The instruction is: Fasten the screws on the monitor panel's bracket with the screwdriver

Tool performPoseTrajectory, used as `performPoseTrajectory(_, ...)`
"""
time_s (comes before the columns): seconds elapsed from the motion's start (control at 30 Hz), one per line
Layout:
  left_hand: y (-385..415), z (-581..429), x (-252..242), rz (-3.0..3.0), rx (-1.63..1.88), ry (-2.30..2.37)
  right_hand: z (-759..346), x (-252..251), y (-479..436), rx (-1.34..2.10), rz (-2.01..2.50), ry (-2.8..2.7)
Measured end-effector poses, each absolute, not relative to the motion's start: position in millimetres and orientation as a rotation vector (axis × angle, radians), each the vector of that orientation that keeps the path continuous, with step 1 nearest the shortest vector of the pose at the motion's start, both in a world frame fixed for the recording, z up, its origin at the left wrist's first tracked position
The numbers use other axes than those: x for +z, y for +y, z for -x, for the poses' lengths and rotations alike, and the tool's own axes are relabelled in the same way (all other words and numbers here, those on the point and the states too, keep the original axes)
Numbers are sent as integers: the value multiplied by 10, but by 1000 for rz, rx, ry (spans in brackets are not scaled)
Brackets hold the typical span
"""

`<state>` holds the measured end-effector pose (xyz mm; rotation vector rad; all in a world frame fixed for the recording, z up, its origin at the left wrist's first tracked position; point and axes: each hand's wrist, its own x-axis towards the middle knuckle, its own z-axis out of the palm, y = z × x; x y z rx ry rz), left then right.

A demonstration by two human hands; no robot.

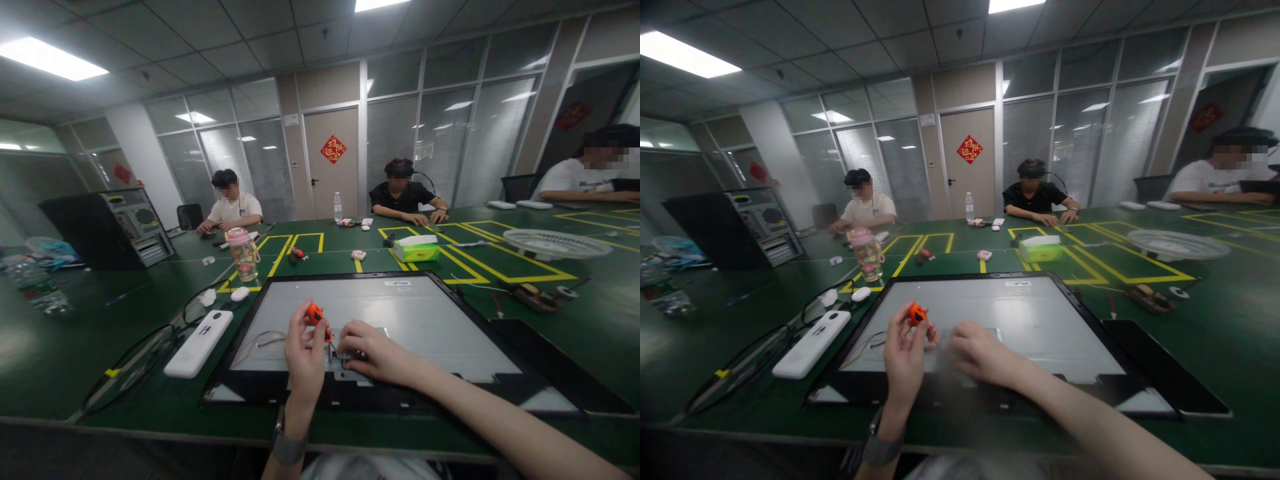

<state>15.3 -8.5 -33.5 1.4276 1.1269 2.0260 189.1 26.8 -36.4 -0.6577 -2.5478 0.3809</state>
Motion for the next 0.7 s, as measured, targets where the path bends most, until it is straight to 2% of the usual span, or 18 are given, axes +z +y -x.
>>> performPoseTrajectory(0.27,-81,-158,-445,-1382,2098,1148,-1893,-354,271,400,655,-2551)
performPoseTrajectory(0.7,-82,-184,-269,-1667,1819,1056,-1895,-389,289,389,653,-2541)
